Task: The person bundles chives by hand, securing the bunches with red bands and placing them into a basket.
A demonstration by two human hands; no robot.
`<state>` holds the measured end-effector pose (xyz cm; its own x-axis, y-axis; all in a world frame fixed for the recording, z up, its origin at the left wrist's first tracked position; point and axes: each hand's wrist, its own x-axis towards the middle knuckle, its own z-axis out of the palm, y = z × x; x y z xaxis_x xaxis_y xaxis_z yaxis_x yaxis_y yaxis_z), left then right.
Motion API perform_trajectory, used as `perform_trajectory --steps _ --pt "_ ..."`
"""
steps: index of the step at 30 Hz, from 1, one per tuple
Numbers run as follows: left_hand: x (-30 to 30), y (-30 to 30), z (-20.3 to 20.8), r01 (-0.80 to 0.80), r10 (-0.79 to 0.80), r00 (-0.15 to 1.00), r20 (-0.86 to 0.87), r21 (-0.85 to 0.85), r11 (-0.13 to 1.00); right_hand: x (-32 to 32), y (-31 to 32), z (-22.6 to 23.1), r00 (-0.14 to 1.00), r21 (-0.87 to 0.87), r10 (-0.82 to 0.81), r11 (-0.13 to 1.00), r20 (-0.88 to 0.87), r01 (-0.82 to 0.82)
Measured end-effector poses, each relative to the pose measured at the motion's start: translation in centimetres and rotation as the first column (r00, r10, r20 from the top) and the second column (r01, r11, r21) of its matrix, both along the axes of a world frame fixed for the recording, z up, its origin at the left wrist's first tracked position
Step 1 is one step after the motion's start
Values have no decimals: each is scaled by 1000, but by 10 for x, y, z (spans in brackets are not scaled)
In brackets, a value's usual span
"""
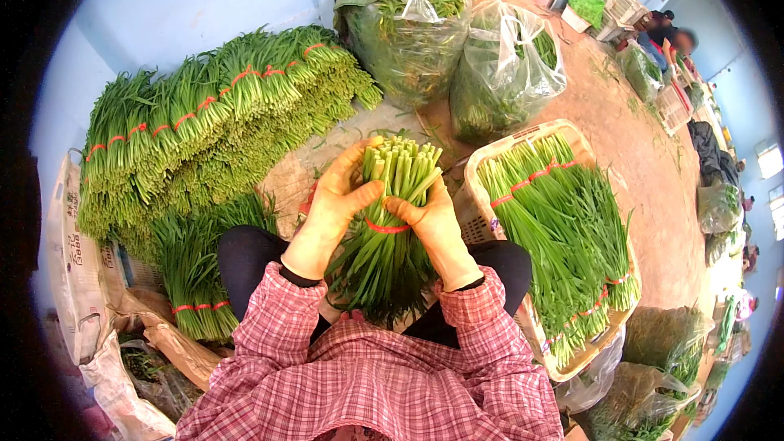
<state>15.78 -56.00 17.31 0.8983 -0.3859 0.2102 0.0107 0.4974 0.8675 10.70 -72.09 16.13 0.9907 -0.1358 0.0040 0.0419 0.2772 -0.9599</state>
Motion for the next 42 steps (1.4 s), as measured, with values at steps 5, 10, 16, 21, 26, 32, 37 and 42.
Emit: perform_trajectory --steps 5,10,16,21,26,32,37,42 --pt "11 -7 -12 -157 166 980 -110 88 984 -2 3 -3 995 -38 62 997 -84 -66" --pt "19 7 -48 -152 134 981 -142 -130 980 4 9 -6 994 -58 -11 998 -112 5" --pt "-36 12 -67 73 -108 919 -379 -106 992 15 -16 -13 956 -198 213 947 -200 -252" --pt "-40 17 -86 10 -92 874 -477 -172 985 77 -33 -41 939 -204 314 919 -136 -337" --pt "-12 45 -104 12 -79 813 -577 -119 993 166 27 -156 818 -380 157 827 -553 -415" --pt "19 76 -118 -68 51 720 -692 2 998 218 136 -354 888 -962 448 181 -106 -205" --pt "34 74 -150 -148 226 548 -805 173 974 266 140 -356 515 -498 155 -589 -843 -637" --pt "37 73 -165 -276 502 494 -710 420 865 288 49 -242 876 -201 272 906 -398 -373"
